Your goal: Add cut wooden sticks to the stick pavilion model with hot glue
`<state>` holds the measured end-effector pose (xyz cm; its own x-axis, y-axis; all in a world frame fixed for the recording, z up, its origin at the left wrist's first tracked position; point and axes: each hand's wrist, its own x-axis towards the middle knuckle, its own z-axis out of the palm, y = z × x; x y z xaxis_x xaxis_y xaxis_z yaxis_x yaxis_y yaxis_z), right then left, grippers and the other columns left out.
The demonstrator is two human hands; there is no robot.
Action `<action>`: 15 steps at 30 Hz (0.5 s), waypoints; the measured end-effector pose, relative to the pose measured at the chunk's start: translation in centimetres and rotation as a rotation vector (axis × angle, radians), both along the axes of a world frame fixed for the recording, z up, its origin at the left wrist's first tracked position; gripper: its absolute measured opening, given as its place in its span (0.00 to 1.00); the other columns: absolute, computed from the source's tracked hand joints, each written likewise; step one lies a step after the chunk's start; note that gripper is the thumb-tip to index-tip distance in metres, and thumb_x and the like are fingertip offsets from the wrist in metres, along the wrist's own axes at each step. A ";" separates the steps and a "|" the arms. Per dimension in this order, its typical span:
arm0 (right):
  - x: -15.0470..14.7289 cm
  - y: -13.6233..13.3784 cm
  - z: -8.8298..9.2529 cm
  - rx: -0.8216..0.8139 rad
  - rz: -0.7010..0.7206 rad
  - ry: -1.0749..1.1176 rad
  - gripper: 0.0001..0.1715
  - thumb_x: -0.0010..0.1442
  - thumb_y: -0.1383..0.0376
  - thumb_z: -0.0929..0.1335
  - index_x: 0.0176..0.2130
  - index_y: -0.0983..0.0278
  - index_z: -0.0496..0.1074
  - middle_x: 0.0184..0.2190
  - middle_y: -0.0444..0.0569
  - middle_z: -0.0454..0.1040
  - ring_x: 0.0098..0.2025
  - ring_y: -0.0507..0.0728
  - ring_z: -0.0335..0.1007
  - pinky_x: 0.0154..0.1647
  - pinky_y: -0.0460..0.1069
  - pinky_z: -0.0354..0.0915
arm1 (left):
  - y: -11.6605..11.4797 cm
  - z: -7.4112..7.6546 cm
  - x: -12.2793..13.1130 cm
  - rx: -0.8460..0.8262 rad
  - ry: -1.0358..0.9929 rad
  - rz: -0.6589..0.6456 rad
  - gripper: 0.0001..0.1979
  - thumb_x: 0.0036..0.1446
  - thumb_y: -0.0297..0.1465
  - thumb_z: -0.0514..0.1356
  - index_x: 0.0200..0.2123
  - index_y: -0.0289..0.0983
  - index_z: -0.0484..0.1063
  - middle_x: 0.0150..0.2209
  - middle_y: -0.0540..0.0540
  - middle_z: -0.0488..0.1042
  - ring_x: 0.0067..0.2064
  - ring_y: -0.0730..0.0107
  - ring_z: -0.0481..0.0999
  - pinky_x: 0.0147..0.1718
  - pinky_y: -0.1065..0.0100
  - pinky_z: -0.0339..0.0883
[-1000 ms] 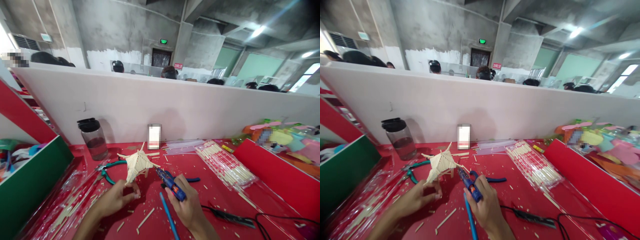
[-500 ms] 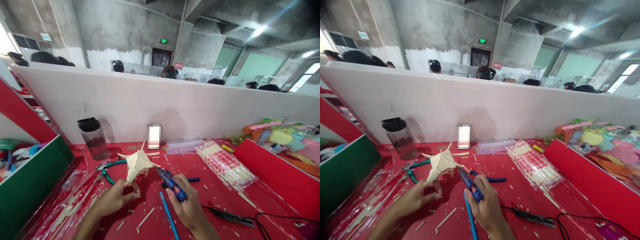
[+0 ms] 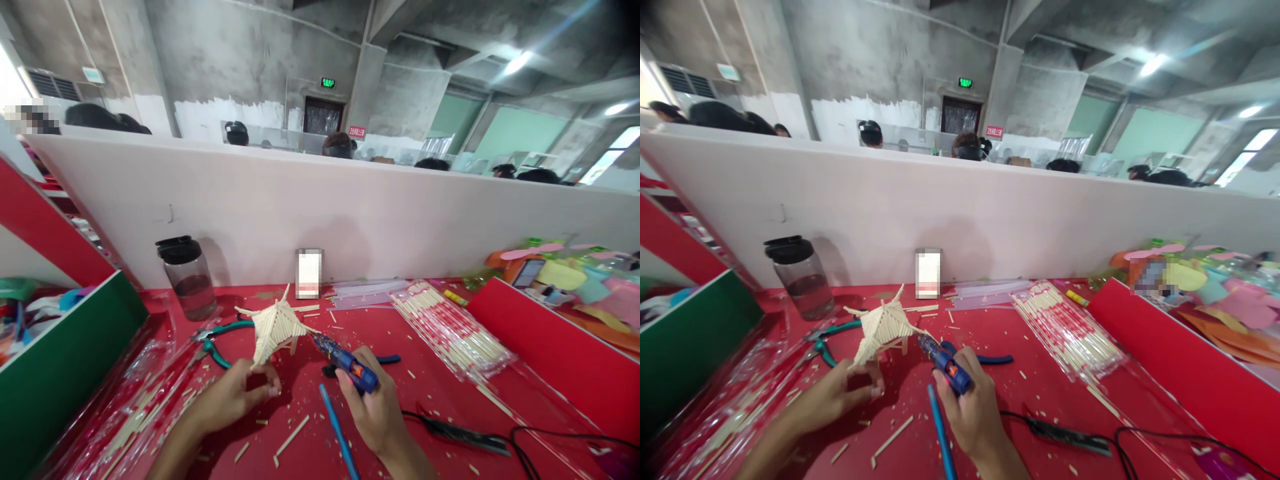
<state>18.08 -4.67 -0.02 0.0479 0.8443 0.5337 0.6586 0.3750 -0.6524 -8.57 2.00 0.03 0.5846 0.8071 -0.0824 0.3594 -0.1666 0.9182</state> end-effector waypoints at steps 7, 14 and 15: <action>0.1 -0.2 -0.1 -0.059 0.026 0.033 0.11 0.69 0.58 0.64 0.34 0.60 0.65 0.31 0.44 0.68 0.30 0.53 0.70 0.31 0.45 0.65 | -0.1 0.2 0.1 -0.026 0.016 0.008 0.13 0.60 0.39 0.61 0.34 0.34 0.77 0.35 0.41 0.79 0.38 0.60 0.76 0.40 0.64 0.69; 0.3 -0.5 0.3 -0.021 0.066 -0.008 0.07 0.68 0.61 0.64 0.37 0.60 0.68 0.34 0.46 0.70 0.34 0.54 0.72 0.36 0.46 0.67 | -0.1 0.5 0.1 -0.010 0.009 0.004 0.14 0.59 0.40 0.61 0.33 0.34 0.77 0.35 0.41 0.80 0.39 0.59 0.77 0.41 0.65 0.69; 0.4 -0.5 0.4 -0.010 0.063 -0.019 0.06 0.68 0.62 0.64 0.38 0.60 0.68 0.35 0.46 0.70 0.34 0.55 0.72 0.37 0.46 0.67 | -0.1 0.5 0.1 -0.008 0.012 0.002 0.14 0.59 0.40 0.61 0.34 0.34 0.78 0.35 0.41 0.80 0.39 0.59 0.77 0.41 0.64 0.69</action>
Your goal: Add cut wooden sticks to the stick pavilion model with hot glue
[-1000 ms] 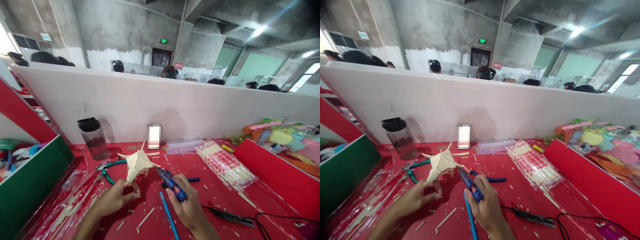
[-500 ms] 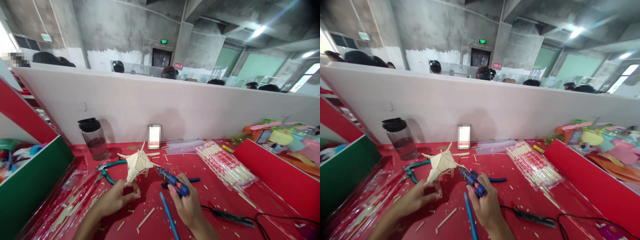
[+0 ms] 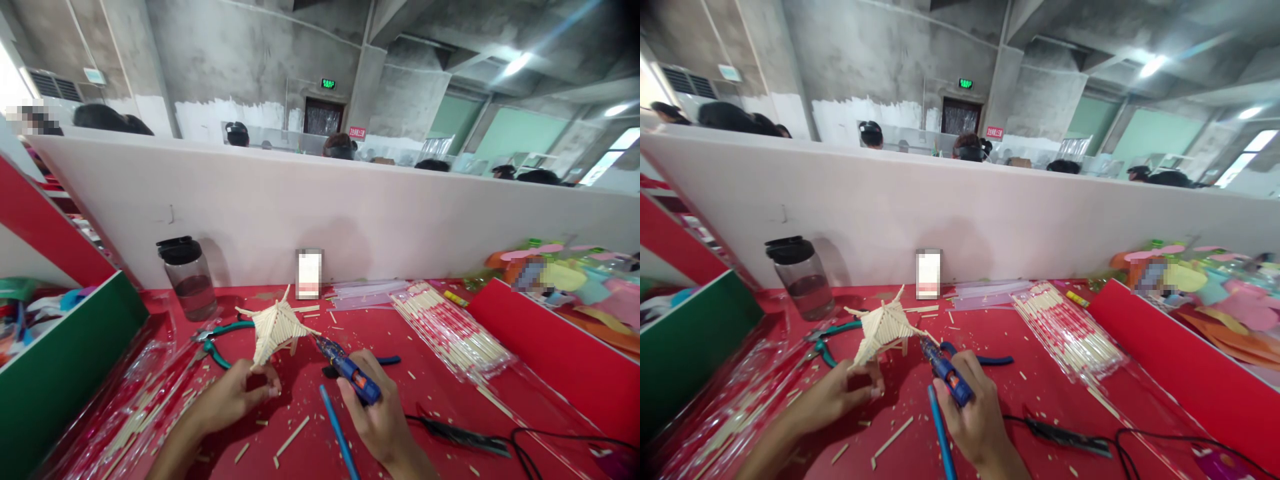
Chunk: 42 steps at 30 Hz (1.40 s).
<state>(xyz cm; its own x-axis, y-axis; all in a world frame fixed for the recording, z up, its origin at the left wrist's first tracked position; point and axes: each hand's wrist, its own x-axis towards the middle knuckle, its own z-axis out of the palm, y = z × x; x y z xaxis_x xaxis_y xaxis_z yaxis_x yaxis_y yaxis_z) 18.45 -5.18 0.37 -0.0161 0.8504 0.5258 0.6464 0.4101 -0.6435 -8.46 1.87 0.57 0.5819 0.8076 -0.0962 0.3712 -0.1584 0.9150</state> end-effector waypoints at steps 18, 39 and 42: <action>-0.3 0.3 -0.9 0.065 -0.065 -0.103 0.09 0.69 0.61 0.63 0.36 0.60 0.66 0.33 0.46 0.67 0.32 0.55 0.70 0.34 0.46 0.66 | -0.1 0.2 0.1 -0.004 -0.004 0.009 0.14 0.59 0.40 0.62 0.33 0.34 0.77 0.34 0.42 0.80 0.39 0.60 0.77 0.41 0.65 0.69; -0.1 -0.1 -0.4 0.037 -0.019 -0.102 0.06 0.68 0.62 0.64 0.38 0.60 0.67 0.35 0.48 0.70 0.34 0.55 0.72 0.36 0.46 0.68 | -0.2 0.8 0.2 0.000 -0.007 0.017 0.13 0.58 0.39 0.62 0.32 0.35 0.78 0.34 0.41 0.80 0.39 0.59 0.78 0.42 0.64 0.69; -0.2 0.0 -0.3 0.046 -0.037 -0.081 0.06 0.68 0.61 0.64 0.39 0.59 0.68 0.36 0.47 0.70 0.34 0.55 0.73 0.36 0.46 0.68 | -0.3 0.9 0.2 -0.007 0.000 0.018 0.13 0.58 0.40 0.62 0.32 0.35 0.78 0.34 0.42 0.80 0.38 0.60 0.77 0.41 0.65 0.69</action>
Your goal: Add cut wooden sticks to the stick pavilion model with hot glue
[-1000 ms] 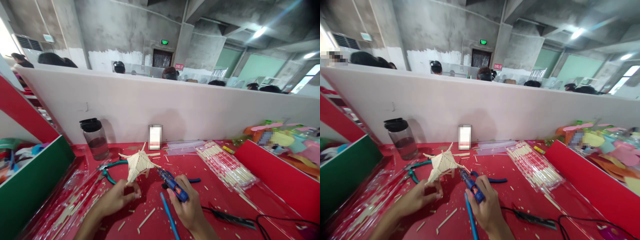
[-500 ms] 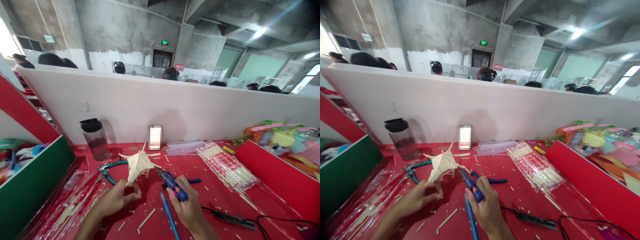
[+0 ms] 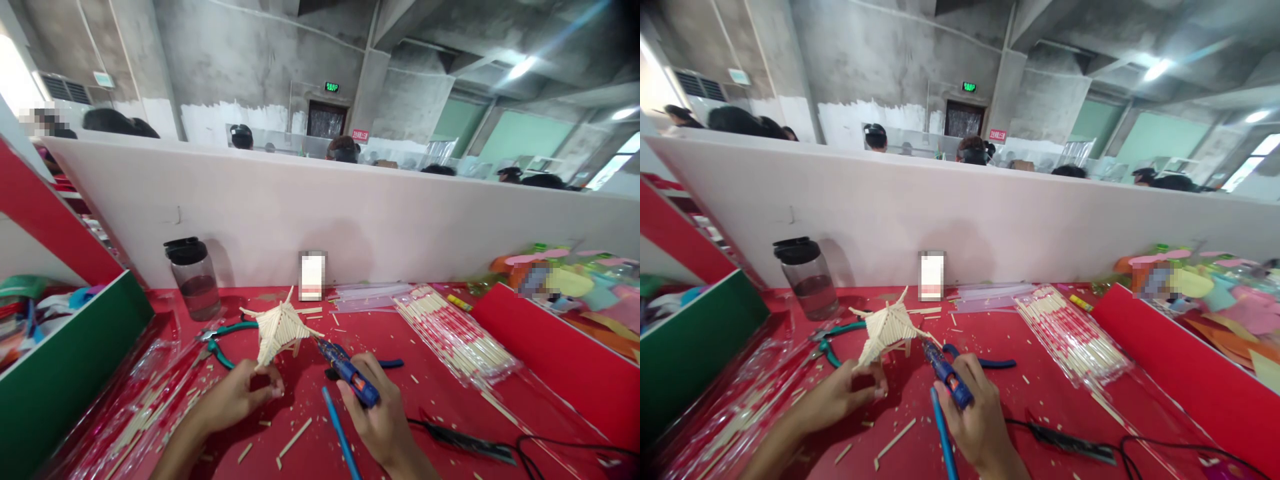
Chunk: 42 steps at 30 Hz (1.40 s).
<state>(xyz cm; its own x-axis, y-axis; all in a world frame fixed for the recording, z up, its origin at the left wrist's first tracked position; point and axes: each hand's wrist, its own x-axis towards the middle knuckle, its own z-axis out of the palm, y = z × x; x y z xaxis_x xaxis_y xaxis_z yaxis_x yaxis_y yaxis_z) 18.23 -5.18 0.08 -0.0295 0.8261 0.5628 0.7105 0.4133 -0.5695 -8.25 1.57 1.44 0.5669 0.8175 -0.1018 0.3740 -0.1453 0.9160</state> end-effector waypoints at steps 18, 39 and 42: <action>-0.3 0.4 -0.5 -0.024 -0.018 0.090 0.11 0.69 0.59 0.64 0.35 0.60 0.67 0.30 0.44 0.67 0.30 0.54 0.70 0.33 0.45 0.66 | 0.0 -0.2 -0.2 -0.008 -0.001 0.016 0.14 0.58 0.41 0.62 0.33 0.35 0.78 0.35 0.40 0.81 0.40 0.57 0.78 0.42 0.62 0.69; 0.1 -0.2 -0.5 -0.199 0.109 0.125 0.11 0.69 0.59 0.63 0.37 0.61 0.68 0.33 0.45 0.69 0.34 0.54 0.70 0.38 0.46 0.65 | 0.0 -0.4 -0.3 -0.006 -0.028 0.017 0.08 0.58 0.34 0.62 0.32 0.36 0.78 0.34 0.42 0.81 0.39 0.58 0.78 0.42 0.64 0.69; 0.1 -0.1 -0.6 -0.232 0.080 0.189 0.11 0.69 0.58 0.63 0.38 0.61 0.68 0.33 0.45 0.69 0.34 0.55 0.70 0.37 0.46 0.65 | 0.1 -0.5 -0.4 0.020 -0.040 0.017 0.07 0.58 0.32 0.62 0.32 0.36 0.79 0.33 0.43 0.81 0.38 0.60 0.78 0.41 0.65 0.69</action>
<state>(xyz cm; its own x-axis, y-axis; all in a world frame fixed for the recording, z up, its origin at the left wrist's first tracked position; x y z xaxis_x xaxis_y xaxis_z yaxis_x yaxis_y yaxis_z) 18.33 -5.32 -0.49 -0.0124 0.9324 0.3613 0.5532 0.3074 -0.7743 -8.64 1.65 0.90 0.5560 0.8288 -0.0628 0.3393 -0.1574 0.9274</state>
